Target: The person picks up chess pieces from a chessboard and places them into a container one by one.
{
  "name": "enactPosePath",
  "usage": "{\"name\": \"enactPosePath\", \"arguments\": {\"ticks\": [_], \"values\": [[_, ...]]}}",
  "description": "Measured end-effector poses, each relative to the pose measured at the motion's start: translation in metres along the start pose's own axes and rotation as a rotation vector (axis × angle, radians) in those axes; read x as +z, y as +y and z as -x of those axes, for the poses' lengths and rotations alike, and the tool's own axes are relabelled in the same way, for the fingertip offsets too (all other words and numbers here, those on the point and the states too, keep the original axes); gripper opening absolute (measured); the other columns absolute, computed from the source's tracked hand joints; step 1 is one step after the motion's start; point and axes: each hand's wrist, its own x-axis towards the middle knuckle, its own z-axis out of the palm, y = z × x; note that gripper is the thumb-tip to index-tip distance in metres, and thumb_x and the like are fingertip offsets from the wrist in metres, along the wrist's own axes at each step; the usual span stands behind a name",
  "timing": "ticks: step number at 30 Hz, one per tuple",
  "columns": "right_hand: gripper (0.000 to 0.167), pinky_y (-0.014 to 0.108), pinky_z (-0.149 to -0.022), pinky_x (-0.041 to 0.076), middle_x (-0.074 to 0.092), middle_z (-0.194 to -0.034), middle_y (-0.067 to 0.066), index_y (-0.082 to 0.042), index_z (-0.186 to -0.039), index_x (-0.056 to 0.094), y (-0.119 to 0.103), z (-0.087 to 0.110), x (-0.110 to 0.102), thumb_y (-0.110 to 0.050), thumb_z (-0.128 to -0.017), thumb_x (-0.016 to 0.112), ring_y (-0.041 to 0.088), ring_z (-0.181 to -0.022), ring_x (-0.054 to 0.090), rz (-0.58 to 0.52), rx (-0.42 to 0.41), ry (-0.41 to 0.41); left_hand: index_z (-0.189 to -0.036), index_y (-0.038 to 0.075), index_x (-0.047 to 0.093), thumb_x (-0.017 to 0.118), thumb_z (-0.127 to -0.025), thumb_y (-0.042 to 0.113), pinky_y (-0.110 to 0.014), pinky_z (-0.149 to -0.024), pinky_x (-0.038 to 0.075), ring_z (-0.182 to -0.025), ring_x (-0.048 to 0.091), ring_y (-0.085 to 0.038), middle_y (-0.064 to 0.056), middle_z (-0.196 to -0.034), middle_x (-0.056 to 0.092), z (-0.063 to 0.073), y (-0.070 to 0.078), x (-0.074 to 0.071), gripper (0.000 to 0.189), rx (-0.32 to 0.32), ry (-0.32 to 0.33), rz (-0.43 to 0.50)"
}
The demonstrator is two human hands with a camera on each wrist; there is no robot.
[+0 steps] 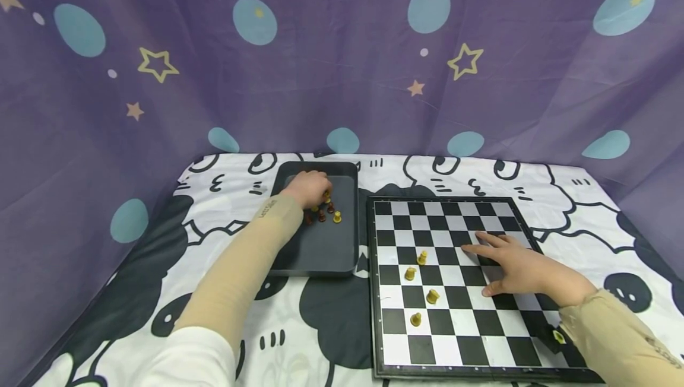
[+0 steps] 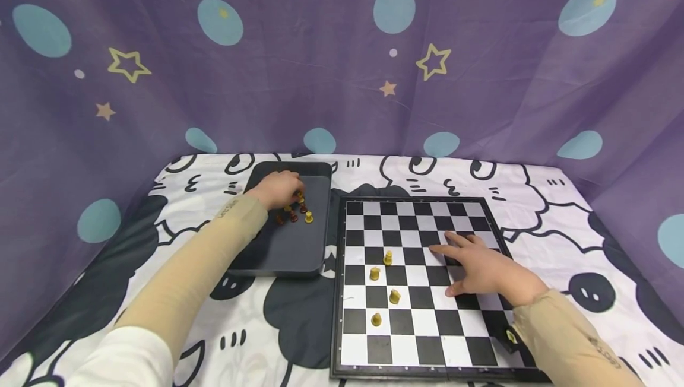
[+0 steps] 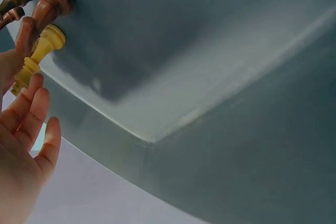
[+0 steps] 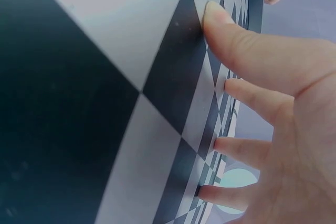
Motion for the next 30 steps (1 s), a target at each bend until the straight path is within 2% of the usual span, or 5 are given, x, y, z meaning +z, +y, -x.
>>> {"name": "enactPosePath", "arguments": {"ticks": [14,21,24,25,30], "values": [[0.086,0.074,-0.089,0.031,0.032,-0.146,0.029,-0.019,-0.136,0.051,0.0001,-0.0012,0.0016,-0.045,-0.061,0.082,0.067,-0.122,0.028,-0.002,0.008,-0.003,-0.103,0.013,0.071,0.061,-0.091,0.017,-0.045,-0.092,0.044,-0.104,0.057,-0.026,-0.007,-0.109,0.063,-0.0004,-0.0033,0.0038,0.016,-0.009,0.007,0.019],[0.085,0.074,-0.089,0.031,0.032,-0.146,0.029,-0.019,-0.136,0.051,-0.0003,-0.0006,0.0012,-0.045,-0.061,0.082,0.068,-0.122,0.027,-0.003,0.011,-0.001,-0.106,0.012,0.070,0.059,-0.092,0.016,-0.045,-0.095,0.043,-0.106,0.056,-0.027,-0.008,-0.111,0.062,-0.0007,-0.0037,0.0012,0.018,-0.021,-0.014,0.023],[0.085,0.074,-0.089,0.031,0.032,-0.146,0.030,-0.020,-0.136,0.051,-0.0006,-0.0004,0.0014,-0.044,-0.061,0.082,0.068,-0.122,0.026,-0.005,0.018,-0.005,-0.104,0.011,0.070,0.060,-0.092,0.015,-0.045,-0.094,0.044,-0.105,0.057,-0.027,-0.008,-0.109,0.062,-0.0008,-0.0029,0.0001,0.017,-0.023,-0.011,0.026],[0.085,0.074,-0.089,0.031,0.032,-0.146,0.030,-0.020,-0.136,0.051,-0.0006,-0.0004,0.0015,-0.044,-0.061,0.082,0.068,-0.122,0.026,-0.005,0.019,-0.006,-0.102,0.012,0.070,0.062,-0.090,0.016,-0.045,-0.091,0.045,-0.101,0.057,-0.027,-0.008,-0.106,0.062,-0.0049,-0.0072,0.0059,0.015,-0.005,0.016,0.019],[0.086,0.074,-0.089,0.031,0.032,-0.146,0.030,-0.020,-0.136,0.051,-0.0009,-0.0005,0.0016,-0.044,-0.060,0.082,0.068,-0.121,0.027,-0.003,0.023,-0.010,-0.102,0.013,0.070,0.061,-0.090,0.016,-0.045,-0.091,0.045,-0.101,0.057,-0.027,-0.008,-0.106,0.062,-0.0049,-0.0085,0.0067,0.015,-0.001,0.018,0.015]]}}
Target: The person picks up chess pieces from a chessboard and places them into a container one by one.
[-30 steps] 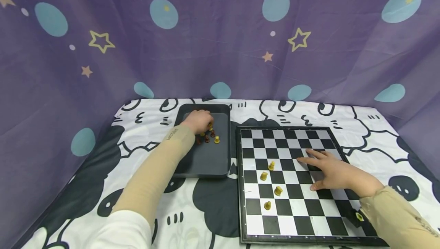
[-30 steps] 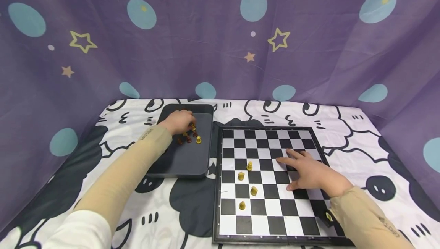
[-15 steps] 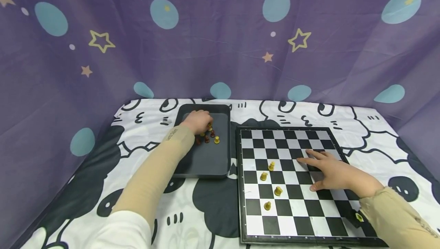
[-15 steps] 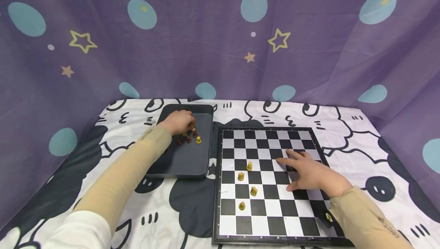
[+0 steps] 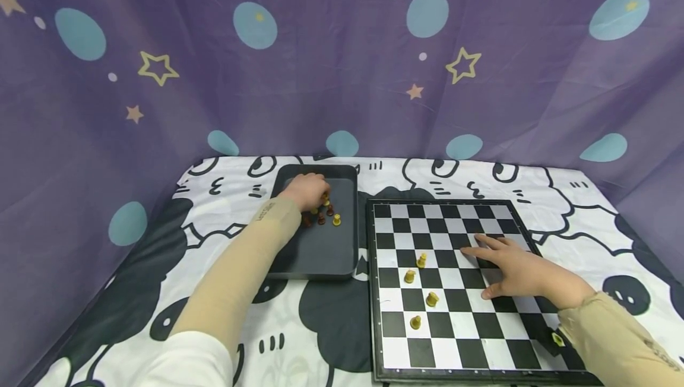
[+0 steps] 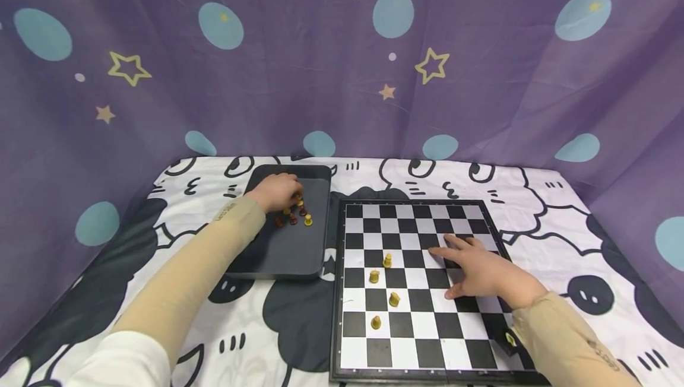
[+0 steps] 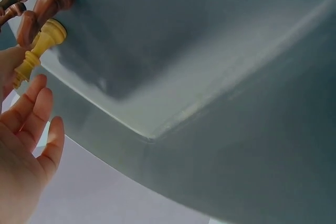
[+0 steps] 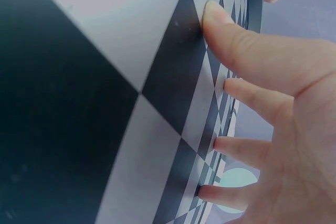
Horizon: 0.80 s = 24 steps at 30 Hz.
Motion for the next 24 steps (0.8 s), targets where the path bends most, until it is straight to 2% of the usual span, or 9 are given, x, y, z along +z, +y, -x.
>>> {"name": "enactPosePath", "arguments": {"ticks": [1,2,6,19,24], "values": [[0.086,0.074,-0.089,0.031,0.031,-0.146,0.030,-0.020,-0.136,0.051,0.000,0.000,0.000,-0.044,-0.060,0.082,0.068,-0.121,0.027,0.000,0.001,-0.001,-0.103,0.013,0.070,0.061,-0.090,0.017,-0.046,-0.092,0.045,-0.102,0.057,-0.027,-0.008,-0.107,0.062,0.001,0.000,0.000,0.016,-0.003,0.000,0.005],[0.086,0.074,-0.089,0.031,0.032,-0.145,0.030,-0.020,-0.136,0.051,0.000,0.000,0.000,-0.044,-0.060,0.082,0.068,-0.121,0.027,0.001,0.000,0.000,-0.106,0.012,0.070,0.060,-0.091,0.016,-0.046,-0.095,0.044,-0.106,0.057,-0.027,-0.008,-0.110,0.062,0.005,0.004,-0.006,0.018,-0.021,-0.022,0.012],[0.086,0.074,-0.089,0.032,0.032,-0.145,0.030,-0.019,-0.136,0.051,0.001,0.000,0.000,-0.044,-0.060,0.083,0.068,-0.121,0.028,0.007,-0.007,0.006,-0.108,0.012,0.069,0.060,-0.091,0.017,-0.047,-0.097,0.043,-0.108,0.056,-0.027,-0.009,-0.112,0.061,0.008,0.005,-0.009,0.020,-0.022,-0.010,0.010],[0.085,0.073,-0.089,0.032,0.031,-0.145,0.030,-0.019,-0.136,0.051,0.001,0.001,0.001,-0.042,-0.061,0.083,0.067,-0.122,0.027,0.004,-0.001,0.006,-0.109,0.011,0.069,0.063,-0.091,0.020,-0.043,-0.091,0.047,-0.104,0.057,-0.027,-0.009,-0.110,0.061,0.015,0.009,-0.018,0.021,0.025,0.052,0.008],[0.084,0.073,-0.089,0.032,0.032,-0.145,0.030,-0.019,-0.136,0.051,0.000,0.001,0.001,-0.042,-0.061,0.083,0.067,-0.122,0.027,0.000,-0.009,0.011,-0.111,0.011,0.068,0.063,-0.091,0.020,-0.043,-0.089,0.048,-0.103,0.058,-0.026,-0.008,-0.111,0.060,0.018,0.011,-0.020,0.023,0.026,0.054,0.016]]}}
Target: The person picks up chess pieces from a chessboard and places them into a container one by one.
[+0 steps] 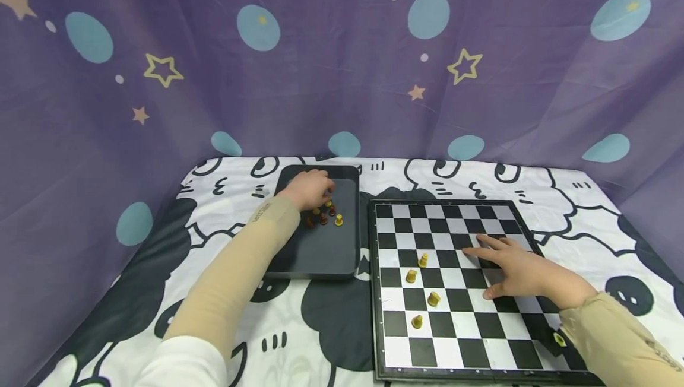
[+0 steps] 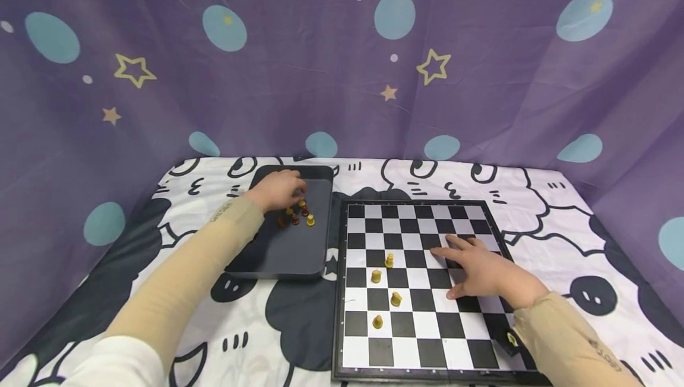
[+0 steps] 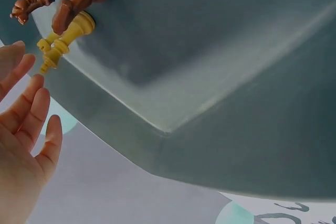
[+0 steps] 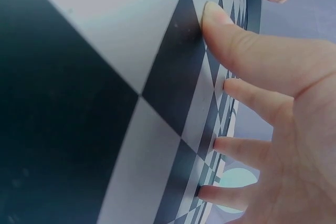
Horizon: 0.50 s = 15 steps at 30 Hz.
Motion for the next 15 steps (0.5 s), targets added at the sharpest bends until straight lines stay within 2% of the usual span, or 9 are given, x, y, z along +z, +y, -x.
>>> {"name": "enactPosePath", "arguments": {"ticks": [15], "values": [[0.087,0.074,-0.090,0.031,0.031,-0.145,0.030,-0.019,-0.136,0.051,0.001,-0.001,0.000,-0.045,-0.060,0.082,0.068,-0.122,0.027,0.004,-0.004,-0.005,-0.109,0.012,0.069,0.063,-0.091,0.023,-0.044,-0.091,0.047,-0.103,0.057,-0.025,-0.008,-0.111,0.060,0.005,0.014,-0.004,0.022,0.062,0.041,-0.004]]}}
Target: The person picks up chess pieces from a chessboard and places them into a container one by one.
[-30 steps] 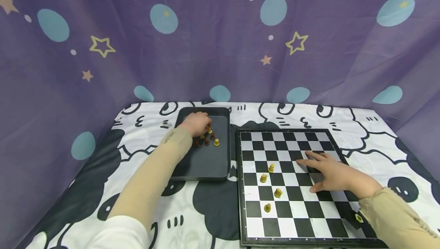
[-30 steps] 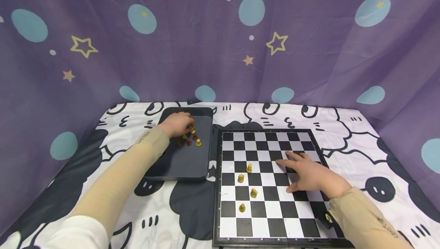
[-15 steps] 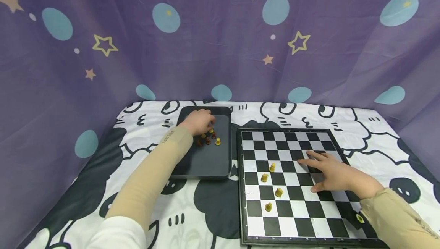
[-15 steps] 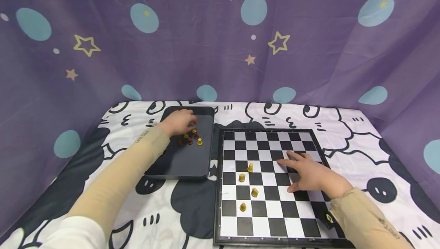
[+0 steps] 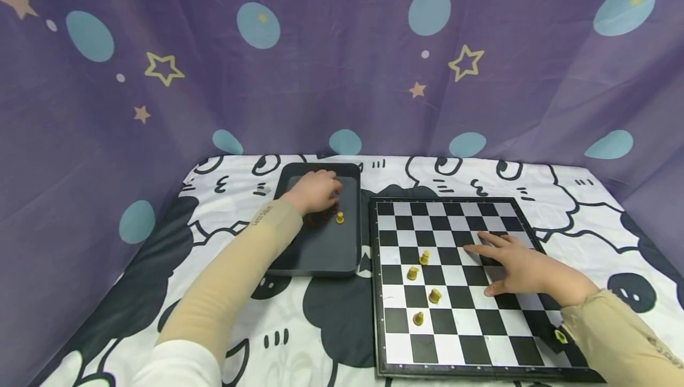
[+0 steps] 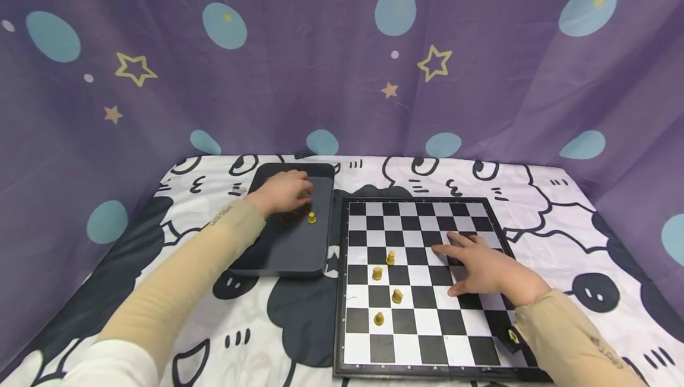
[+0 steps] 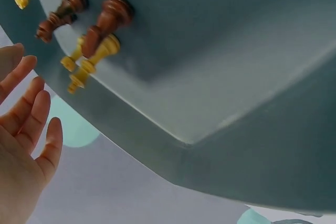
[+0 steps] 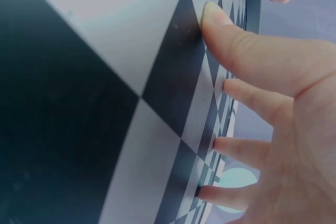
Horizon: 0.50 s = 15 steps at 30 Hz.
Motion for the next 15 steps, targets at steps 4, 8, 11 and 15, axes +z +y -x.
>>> {"name": "enactPosePath", "arguments": {"ticks": [4,8,11,15], "values": [[0.087,0.074,-0.090,0.031,0.031,-0.146,0.030,-0.019,-0.136,0.051,0.001,0.000,0.000,-0.045,-0.060,0.082,0.067,-0.122,0.026,-0.006,0.002,-0.001,-0.110,0.012,0.069,0.062,-0.092,0.023,-0.043,-0.091,0.046,-0.104,0.056,-0.025,-0.008,-0.113,0.060,0.000,0.005,0.000,0.022,0.009,0.006,-0.010],[0.086,0.074,-0.091,0.030,0.031,-0.146,0.030,-0.019,-0.136,0.051,0.001,0.001,0.001,-0.045,-0.060,0.082,0.067,-0.122,0.026,-0.007,0.000,0.000,-0.109,0.013,0.069,0.062,-0.092,0.023,-0.042,-0.088,0.047,-0.102,0.056,-0.024,-0.007,-0.111,0.060,0.001,0.010,0.000,0.022,0.022,0.019,-0.018],[0.086,0.074,-0.090,0.030,0.031,-0.146,0.030,-0.019,-0.136,0.051,0.000,0.001,0.001,-0.045,-0.060,0.082,0.067,-0.122,0.026,-0.005,0.004,0.000,-0.108,0.013,0.069,0.063,-0.091,0.024,-0.042,-0.087,0.047,-0.099,0.056,-0.024,-0.006,-0.108,0.060,0.001,0.012,0.001,0.021,0.037,0.035,-0.026],[0.086,0.074,-0.090,0.031,0.031,-0.145,0.030,-0.019,-0.136,0.051,0.000,0.001,0.001,-0.045,-0.060,0.082,0.067,-0.122,0.026,-0.001,0.010,0.001,-0.106,0.014,0.069,0.064,-0.091,0.024,-0.041,-0.085,0.047,-0.097,0.056,-0.023,-0.006,-0.106,0.060,0.000,0.015,0.002,0.019,0.060,0.068,-0.029]]}}
